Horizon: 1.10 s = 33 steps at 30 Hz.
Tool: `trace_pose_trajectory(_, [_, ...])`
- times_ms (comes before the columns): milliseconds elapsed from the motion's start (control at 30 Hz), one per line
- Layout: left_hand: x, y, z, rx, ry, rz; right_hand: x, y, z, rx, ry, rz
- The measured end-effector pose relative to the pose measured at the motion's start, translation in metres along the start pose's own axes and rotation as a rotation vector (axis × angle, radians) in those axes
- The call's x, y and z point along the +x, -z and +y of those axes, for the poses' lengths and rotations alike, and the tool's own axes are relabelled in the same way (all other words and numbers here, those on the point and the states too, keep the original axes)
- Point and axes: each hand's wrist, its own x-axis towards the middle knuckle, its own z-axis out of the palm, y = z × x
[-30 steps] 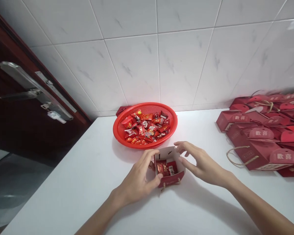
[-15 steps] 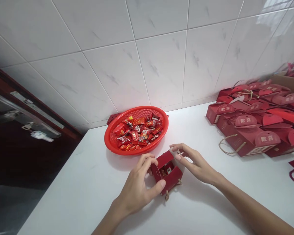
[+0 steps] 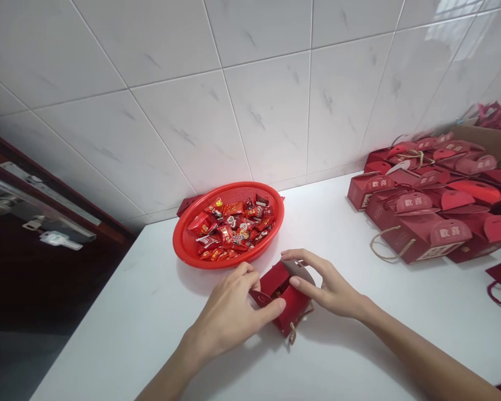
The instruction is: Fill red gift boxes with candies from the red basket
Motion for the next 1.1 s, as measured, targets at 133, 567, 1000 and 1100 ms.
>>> trace_pose_trajectory(133, [0.002,-0.003,-0.003,0.007,-0.025,-0.023,-0.001,-0.002,0.001,-0.033,-0.011,0.019])
trace_pose_trajectory(567, [0.009,-0.014,-0.013,-0.232,-0.079,0.001,-0.002,-0.008,0.003,-0.094,-0.092,0.049])
trace_pose_trajectory(1000, [0.013,-0.022,-0.032,-0.583,-0.105,-0.011,-0.004,-0.015,0.0,-0.081,-0.108,0.04])
trace_pose_trajectory(1100, [0.01,-0.017,-0.036,-0.599,-0.124,-0.084,-0.004,-0.016,0.0,-0.071,-0.116,0.028])
